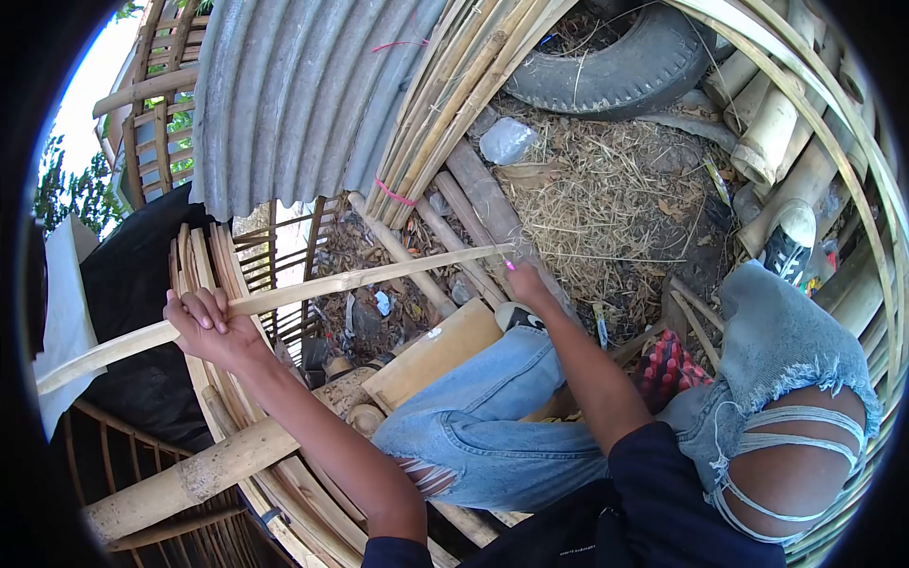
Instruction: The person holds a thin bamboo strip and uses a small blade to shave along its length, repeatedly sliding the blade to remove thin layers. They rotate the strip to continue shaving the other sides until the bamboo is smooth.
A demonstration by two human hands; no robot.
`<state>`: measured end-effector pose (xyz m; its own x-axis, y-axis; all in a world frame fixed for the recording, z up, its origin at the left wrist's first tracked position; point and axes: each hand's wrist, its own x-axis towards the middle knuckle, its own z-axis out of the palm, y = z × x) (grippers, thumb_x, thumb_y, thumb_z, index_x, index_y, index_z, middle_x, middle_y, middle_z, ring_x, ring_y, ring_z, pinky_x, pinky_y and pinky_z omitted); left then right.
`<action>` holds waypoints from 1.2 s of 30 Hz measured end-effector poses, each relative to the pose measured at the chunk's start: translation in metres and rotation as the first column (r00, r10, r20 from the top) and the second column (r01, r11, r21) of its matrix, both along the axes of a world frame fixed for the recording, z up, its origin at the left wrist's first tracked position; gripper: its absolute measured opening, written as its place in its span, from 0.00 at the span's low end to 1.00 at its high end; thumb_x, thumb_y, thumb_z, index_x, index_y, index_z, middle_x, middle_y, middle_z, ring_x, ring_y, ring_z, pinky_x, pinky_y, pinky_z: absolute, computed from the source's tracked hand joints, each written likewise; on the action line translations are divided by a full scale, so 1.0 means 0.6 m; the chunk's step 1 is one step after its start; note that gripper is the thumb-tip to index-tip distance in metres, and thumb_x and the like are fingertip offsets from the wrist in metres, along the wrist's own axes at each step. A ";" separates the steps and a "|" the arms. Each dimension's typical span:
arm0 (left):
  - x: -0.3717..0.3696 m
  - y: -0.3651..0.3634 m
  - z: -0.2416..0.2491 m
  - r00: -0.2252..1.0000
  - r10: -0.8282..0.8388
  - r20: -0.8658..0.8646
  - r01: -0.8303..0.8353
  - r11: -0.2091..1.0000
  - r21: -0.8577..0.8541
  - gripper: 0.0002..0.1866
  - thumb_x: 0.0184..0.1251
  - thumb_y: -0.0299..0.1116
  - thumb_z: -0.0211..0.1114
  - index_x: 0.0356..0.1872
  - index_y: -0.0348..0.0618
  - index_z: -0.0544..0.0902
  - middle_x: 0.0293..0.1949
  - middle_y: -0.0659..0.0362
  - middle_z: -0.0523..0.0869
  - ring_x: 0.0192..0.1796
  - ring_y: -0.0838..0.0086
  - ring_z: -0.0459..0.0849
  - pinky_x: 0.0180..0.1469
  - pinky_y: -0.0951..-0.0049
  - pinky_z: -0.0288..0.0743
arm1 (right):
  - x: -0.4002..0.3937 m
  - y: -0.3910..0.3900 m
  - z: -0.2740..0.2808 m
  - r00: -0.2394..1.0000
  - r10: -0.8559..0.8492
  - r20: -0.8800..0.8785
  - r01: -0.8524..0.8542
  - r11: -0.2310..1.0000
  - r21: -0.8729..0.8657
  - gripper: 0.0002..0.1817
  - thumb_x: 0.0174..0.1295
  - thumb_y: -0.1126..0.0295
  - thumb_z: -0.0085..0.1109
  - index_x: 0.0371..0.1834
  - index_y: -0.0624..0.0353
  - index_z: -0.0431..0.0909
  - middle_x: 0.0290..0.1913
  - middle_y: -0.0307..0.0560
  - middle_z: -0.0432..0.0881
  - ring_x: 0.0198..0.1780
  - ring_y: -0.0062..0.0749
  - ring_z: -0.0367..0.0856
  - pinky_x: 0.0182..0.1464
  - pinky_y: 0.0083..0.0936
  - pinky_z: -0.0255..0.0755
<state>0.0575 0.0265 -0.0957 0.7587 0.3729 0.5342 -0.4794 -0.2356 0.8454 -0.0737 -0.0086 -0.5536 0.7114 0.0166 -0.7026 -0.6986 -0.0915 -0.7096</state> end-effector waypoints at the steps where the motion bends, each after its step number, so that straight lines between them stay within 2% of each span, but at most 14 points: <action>1: 0.002 0.001 0.000 1.000 0.006 0.004 -0.006 1.000 -0.001 0.14 0.65 0.27 0.52 0.18 0.45 0.66 0.07 0.68 0.58 0.09 0.88 0.51 0.11 0.85 0.43 | -0.005 0.016 -0.011 1.000 -0.026 0.005 0.026 1.000 -0.002 0.17 0.54 0.65 0.47 0.36 0.68 0.77 0.35 0.69 0.77 0.43 0.60 0.76 0.46 0.44 0.69; 2: 0.002 0.000 0.001 1.000 0.022 0.001 -0.022 1.000 0.008 0.14 0.66 0.27 0.52 0.18 0.45 0.66 0.07 0.68 0.58 0.09 0.88 0.51 0.11 0.85 0.43 | -0.010 0.022 -0.028 1.000 -0.014 0.005 0.014 1.000 0.000 0.17 0.54 0.65 0.47 0.36 0.68 0.77 0.35 0.69 0.77 0.43 0.60 0.76 0.46 0.44 0.69; 4: 0.005 -0.004 0.000 0.997 0.076 -0.002 -0.076 0.997 0.017 0.14 0.66 0.27 0.52 0.18 0.45 0.65 0.07 0.68 0.57 0.09 0.88 0.51 0.11 0.85 0.43 | -0.008 0.011 -0.040 0.802 0.549 0.236 -0.439 0.810 -0.389 0.16 0.52 0.65 0.47 0.35 0.66 0.78 0.34 0.69 0.78 0.42 0.56 0.78 0.45 0.43 0.69; 5: 0.006 -0.003 0.001 0.998 0.066 -0.007 -0.066 0.998 0.022 0.14 0.66 0.27 0.52 0.18 0.45 0.65 0.07 0.68 0.57 0.09 0.88 0.51 0.11 0.85 0.43 | -0.006 0.019 -0.040 0.808 0.540 0.234 -0.434 0.815 -0.383 0.16 0.52 0.65 0.47 0.35 0.66 0.78 0.34 0.69 0.78 0.42 0.56 0.78 0.45 0.43 0.69; 7: 0.000 0.001 0.002 1.000 0.005 -0.018 -0.004 1.000 0.018 0.13 0.66 0.27 0.52 0.19 0.45 0.65 0.08 0.67 0.57 0.09 0.87 0.51 0.12 0.85 0.43 | 0.013 0.005 0.007 0.999 0.025 0.024 -0.028 0.990 0.137 0.16 0.52 0.65 0.46 0.34 0.65 0.79 0.31 0.66 0.79 0.41 0.55 0.79 0.43 0.42 0.70; 11: 0.004 -0.003 0.001 1.000 0.030 -0.010 -0.030 0.999 0.020 0.12 0.66 0.27 0.51 0.20 0.44 0.66 0.08 0.67 0.58 0.09 0.87 0.51 0.12 0.85 0.44 | 0.009 0.029 -0.054 0.882 0.445 0.158 -0.352 0.843 -0.407 0.17 0.51 0.64 0.45 0.35 0.65 0.79 0.32 0.64 0.80 0.41 0.52 0.80 0.41 0.40 0.70; 13: 0.005 0.005 0.001 1.000 0.017 -0.010 -0.017 1.000 0.020 0.11 0.65 0.27 0.52 0.21 0.43 0.67 0.08 0.67 0.57 0.09 0.87 0.52 0.12 0.85 0.44 | 0.066 0.002 0.034 0.914 -0.031 -0.405 0.146 0.955 0.257 0.17 0.54 0.65 0.45 0.38 0.64 0.79 0.34 0.64 0.80 0.42 0.50 0.80 0.42 0.39 0.71; 16: 0.004 -0.008 0.000 0.992 0.125 0.008 -0.125 0.992 0.015 0.10 0.64 0.27 0.52 0.22 0.42 0.67 0.08 0.68 0.57 0.10 0.87 0.51 0.13 0.84 0.45 | 0.055 0.040 0.020 0.998 -0.042 0.042 0.036 0.990 0.134 0.17 0.56 0.64 0.45 0.39 0.64 0.79 0.36 0.63 0.80 0.44 0.48 0.80 0.43 0.40 0.73; 20: 0.007 -0.002 0.000 0.974 0.226 0.009 -0.226 0.972 0.062 0.12 0.64 0.27 0.53 0.20 0.41 0.67 0.09 0.67 0.57 0.10 0.86 0.52 0.14 0.83 0.45 | -0.008 -0.013 -0.005 0.951 0.239 0.198 -0.193 0.955 -0.226 0.16 0.53 0.64 0.46 0.35 0.65 0.79 0.37 0.65 0.79 0.44 0.58 0.77 0.47 0.42 0.71; 23: 0.007 0.002 -0.001 0.941 0.338 0.023 -0.339 0.939 0.060 0.14 0.63 0.27 0.53 0.17 0.43 0.65 0.09 0.66 0.57 0.11 0.85 0.52 0.14 0.82 0.45 | 0.003 0.062 -0.116 0.986 0.149 0.069 -0.142 0.985 -0.102 0.15 0.53 0.66 0.47 0.35 0.65 0.78 0.37 0.66 0.78 0.45 0.62 0.75 0.48 0.43 0.69; 27: 0.006 0.012 -0.001 0.944 0.330 0.022 -0.331 0.942 0.061 0.17 0.63 0.26 0.52 0.14 0.45 0.62 0.10 0.66 0.57 0.11 0.84 0.52 0.14 0.81 0.45 | 0.013 0.023 0.091 0.987 -0.025 0.156 -0.015 0.968 0.250 0.15 0.53 0.67 0.45 0.28 0.70 0.76 0.31 0.69 0.76 0.39 0.60 0.76 0.40 0.45 0.67; 30: 0.002 0.022 0.001 0.967 0.252 0.022 -0.253 0.966 0.045 0.15 0.63 0.27 0.53 0.16 0.43 0.63 0.10 0.66 0.58 0.11 0.85 0.52 0.14 0.82 0.45 | -0.040 0.063 -0.006 0.989 -0.029 -0.147 0.034 0.999 0.030 0.17 0.55 0.63 0.44 0.36 0.66 0.77 0.39 0.71 0.76 0.47 0.60 0.74 0.49 0.44 0.68; 32: 0.004 0.020 0.002 0.957 0.290 0.028 -0.291 0.956 0.042 0.14 0.63 0.27 0.53 0.17 0.42 0.65 0.10 0.66 0.58 0.11 0.85 0.52 0.14 0.82 0.45 | -0.060 0.025 -0.070 0.841 0.509 0.183 -0.453 0.848 -0.277 0.18 0.55 0.64 0.43 0.36 0.69 0.77 0.40 0.71 0.76 0.47 0.59 0.75 0.49 0.44 0.68; 36: 0.002 0.027 0.000 0.952 0.305 0.019 -0.305 0.952 0.034 0.12 0.63 0.27 0.53 0.19 0.40 0.67 0.10 0.66 0.58 0.11 0.85 0.52 0.14 0.82 0.45 | -0.056 0.017 -0.069 0.933 0.347 0.094 -0.324 0.925 -0.199 0.17 0.55 0.64 0.44 0.36 0.68 0.77 0.38 0.69 0.76 0.46 0.57 0.76 0.48 0.43 0.68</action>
<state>0.0586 0.0425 -0.0959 0.6047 0.5656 0.5607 -0.3910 -0.4025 0.8277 -0.1071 0.0017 -0.5952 0.7680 0.1527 -0.6220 -0.5118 -0.4375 -0.7394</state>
